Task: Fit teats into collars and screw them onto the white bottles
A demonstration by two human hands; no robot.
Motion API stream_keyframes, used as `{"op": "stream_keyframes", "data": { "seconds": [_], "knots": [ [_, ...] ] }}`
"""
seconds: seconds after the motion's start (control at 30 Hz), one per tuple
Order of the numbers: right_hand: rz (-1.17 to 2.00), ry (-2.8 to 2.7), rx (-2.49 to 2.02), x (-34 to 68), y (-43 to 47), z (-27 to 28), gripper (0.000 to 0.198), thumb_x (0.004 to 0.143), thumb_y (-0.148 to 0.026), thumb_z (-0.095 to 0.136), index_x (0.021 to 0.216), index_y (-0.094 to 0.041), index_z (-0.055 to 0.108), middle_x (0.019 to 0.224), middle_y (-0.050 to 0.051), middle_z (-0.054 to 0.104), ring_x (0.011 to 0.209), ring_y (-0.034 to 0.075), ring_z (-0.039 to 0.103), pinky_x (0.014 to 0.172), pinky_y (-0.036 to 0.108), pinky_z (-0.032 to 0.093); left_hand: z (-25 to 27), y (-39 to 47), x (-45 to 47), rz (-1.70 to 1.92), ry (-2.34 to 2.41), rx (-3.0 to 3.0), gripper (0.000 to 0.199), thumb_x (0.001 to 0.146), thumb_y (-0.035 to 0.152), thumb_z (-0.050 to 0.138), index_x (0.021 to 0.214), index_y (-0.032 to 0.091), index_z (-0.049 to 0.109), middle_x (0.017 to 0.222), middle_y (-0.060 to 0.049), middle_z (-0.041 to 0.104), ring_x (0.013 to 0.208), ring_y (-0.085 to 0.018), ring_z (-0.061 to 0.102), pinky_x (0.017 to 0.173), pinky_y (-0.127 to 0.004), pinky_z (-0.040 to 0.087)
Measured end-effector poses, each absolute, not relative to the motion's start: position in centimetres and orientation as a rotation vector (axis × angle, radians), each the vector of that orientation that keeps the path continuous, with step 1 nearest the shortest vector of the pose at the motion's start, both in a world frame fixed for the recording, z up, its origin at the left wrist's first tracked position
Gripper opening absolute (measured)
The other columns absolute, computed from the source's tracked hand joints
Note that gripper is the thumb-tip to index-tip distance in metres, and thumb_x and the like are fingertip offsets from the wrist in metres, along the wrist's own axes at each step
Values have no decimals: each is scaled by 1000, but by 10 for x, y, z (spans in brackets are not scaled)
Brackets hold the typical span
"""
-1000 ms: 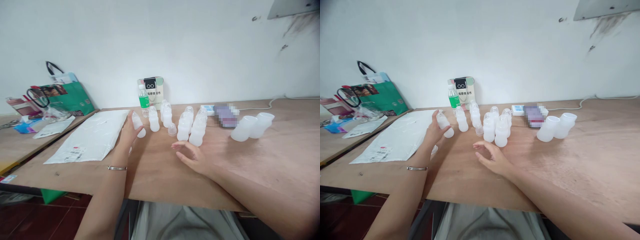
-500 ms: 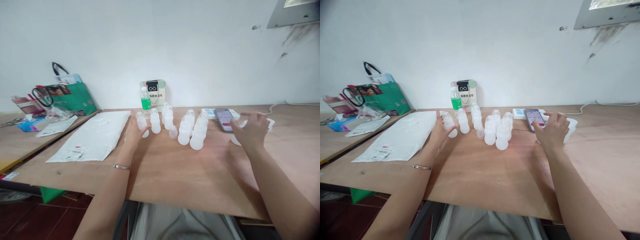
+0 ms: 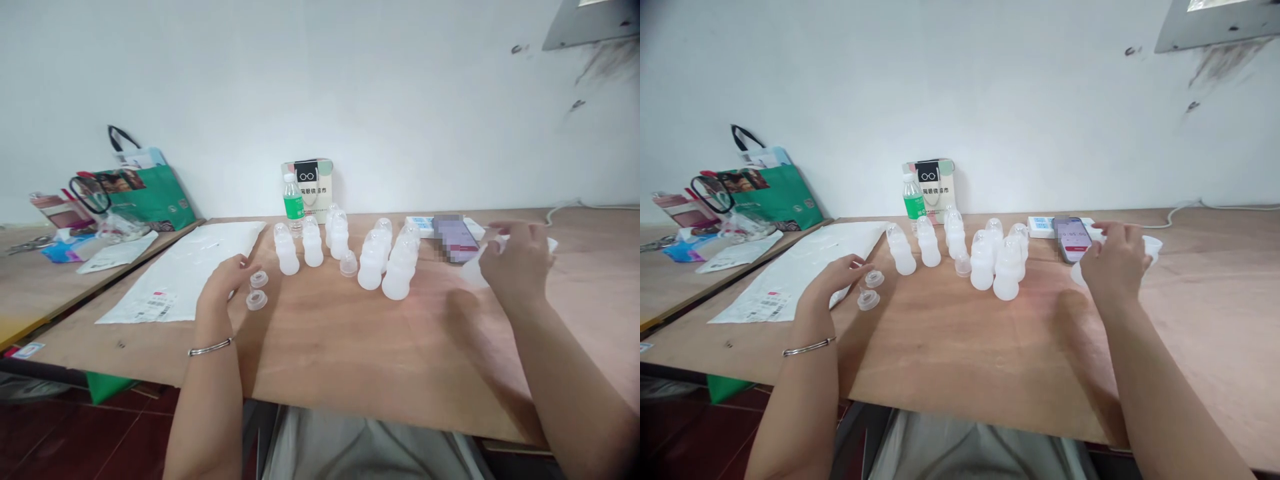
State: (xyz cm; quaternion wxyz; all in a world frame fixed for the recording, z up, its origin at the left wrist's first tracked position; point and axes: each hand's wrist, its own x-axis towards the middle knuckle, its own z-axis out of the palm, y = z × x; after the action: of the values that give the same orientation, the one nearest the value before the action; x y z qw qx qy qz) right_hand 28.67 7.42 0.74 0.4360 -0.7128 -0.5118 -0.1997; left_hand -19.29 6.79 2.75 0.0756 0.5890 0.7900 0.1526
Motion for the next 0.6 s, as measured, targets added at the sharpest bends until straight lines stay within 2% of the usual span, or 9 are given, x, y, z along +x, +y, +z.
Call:
{"op": "stream_keyframes", "data": {
  "seconds": [0.13,0.23,0.3,0.37,0.47,0.6],
  "knots": [
    [-614,-1192,-1304,283,63,22,36,72,-6,50,108,-14,51,108,15,53,97,23,52,78,36,41,22,74,-197,394,2301,1768,49,63,54,58,96,18,59,104,-9,65,91,-24,62,71,-28,46],
    [-628,-1087,-865,256,49,30,30,77,-13,54,107,-16,51,105,13,52,96,22,52,80,38,42,19,75,-199,373,2238,1786,45,59,51,61,89,19,61,94,-5,67,84,-22,63,66,-26,46],
    [-540,-1111,-664,227,38,31,26,78,-16,57,103,-18,52,99,10,53,92,21,54,79,39,43,17,76,-198,366,2205,1811,38,58,48,63,83,19,62,87,-4,67,80,-21,63,64,-25,45],
    [-320,-1297,-613,195,28,25,28,76,-12,59,103,-20,52,94,8,55,87,20,56,76,39,45,15,77,-196,366,2194,1833,34,57,44,63,80,19,62,84,-3,67,78,-21,63,64,-25,45],
    [-105,-1594,-449,160,16,10,34,74,-6,57,104,-23,51,93,6,56,89,21,57,78,42,48,13,78,-194,369,2192,1848,30,57,40,64,77,19,61,82,-3,66,76,-21,62,62,-26,44],
    [32,-1713,-431,141,7,-9,42,75,-2,53,109,-25,48,97,6,55,93,21,57,78,41,51,12,77,-195,398,2208,1857,28,58,42,63,75,18,60,78,-4,66,75,-22,62,62,-27,44]
  ]
}}
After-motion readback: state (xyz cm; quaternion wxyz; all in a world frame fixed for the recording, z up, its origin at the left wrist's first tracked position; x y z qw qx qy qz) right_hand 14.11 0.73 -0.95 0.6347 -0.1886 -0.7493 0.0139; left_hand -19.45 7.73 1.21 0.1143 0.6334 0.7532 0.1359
